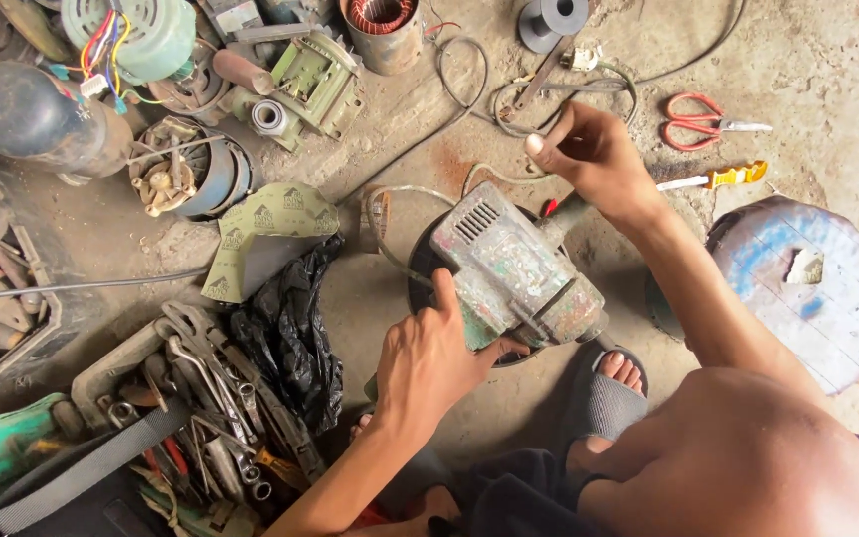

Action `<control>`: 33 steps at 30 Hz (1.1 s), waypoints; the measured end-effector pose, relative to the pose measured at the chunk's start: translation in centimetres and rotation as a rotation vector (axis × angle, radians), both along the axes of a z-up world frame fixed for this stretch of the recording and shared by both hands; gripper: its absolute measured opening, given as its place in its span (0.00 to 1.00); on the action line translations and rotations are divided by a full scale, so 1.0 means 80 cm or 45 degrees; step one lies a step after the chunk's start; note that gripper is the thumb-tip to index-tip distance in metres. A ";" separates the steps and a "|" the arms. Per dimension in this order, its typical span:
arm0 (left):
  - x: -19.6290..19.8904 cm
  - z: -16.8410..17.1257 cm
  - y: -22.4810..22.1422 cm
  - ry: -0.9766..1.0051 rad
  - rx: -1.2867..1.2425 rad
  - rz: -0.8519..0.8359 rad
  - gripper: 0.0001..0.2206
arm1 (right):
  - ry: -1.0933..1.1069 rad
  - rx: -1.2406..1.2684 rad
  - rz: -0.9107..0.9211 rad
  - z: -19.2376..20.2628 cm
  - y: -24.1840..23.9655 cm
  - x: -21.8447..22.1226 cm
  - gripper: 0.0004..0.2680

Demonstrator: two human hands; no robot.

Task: Cleaning the exterior of a metal motor housing using a piece of sandpaper to remove debris and corrosion.

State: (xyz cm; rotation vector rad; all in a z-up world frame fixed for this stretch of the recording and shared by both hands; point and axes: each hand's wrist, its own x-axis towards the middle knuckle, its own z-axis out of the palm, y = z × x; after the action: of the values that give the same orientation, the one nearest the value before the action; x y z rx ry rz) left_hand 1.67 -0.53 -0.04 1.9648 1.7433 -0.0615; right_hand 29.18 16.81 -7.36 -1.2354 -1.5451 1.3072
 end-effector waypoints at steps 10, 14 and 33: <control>-0.008 -0.002 0.001 -0.037 0.105 -0.066 0.55 | 1.069 -0.268 0.401 0.049 -0.017 0.011 0.09; -0.009 -0.007 0.001 -0.023 0.057 -0.078 0.55 | 1.231 -0.249 0.407 0.081 -0.038 0.008 0.15; 0.000 0.004 -0.003 0.008 -0.051 0.001 0.58 | -0.021 0.002 0.132 0.090 -0.048 -0.005 0.11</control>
State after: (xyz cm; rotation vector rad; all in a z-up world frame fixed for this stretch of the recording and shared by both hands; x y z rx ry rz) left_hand 1.66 -0.77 0.31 1.9374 1.7337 -0.1016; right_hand 28.79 12.95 -0.14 -1.1815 -1.6402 1.3643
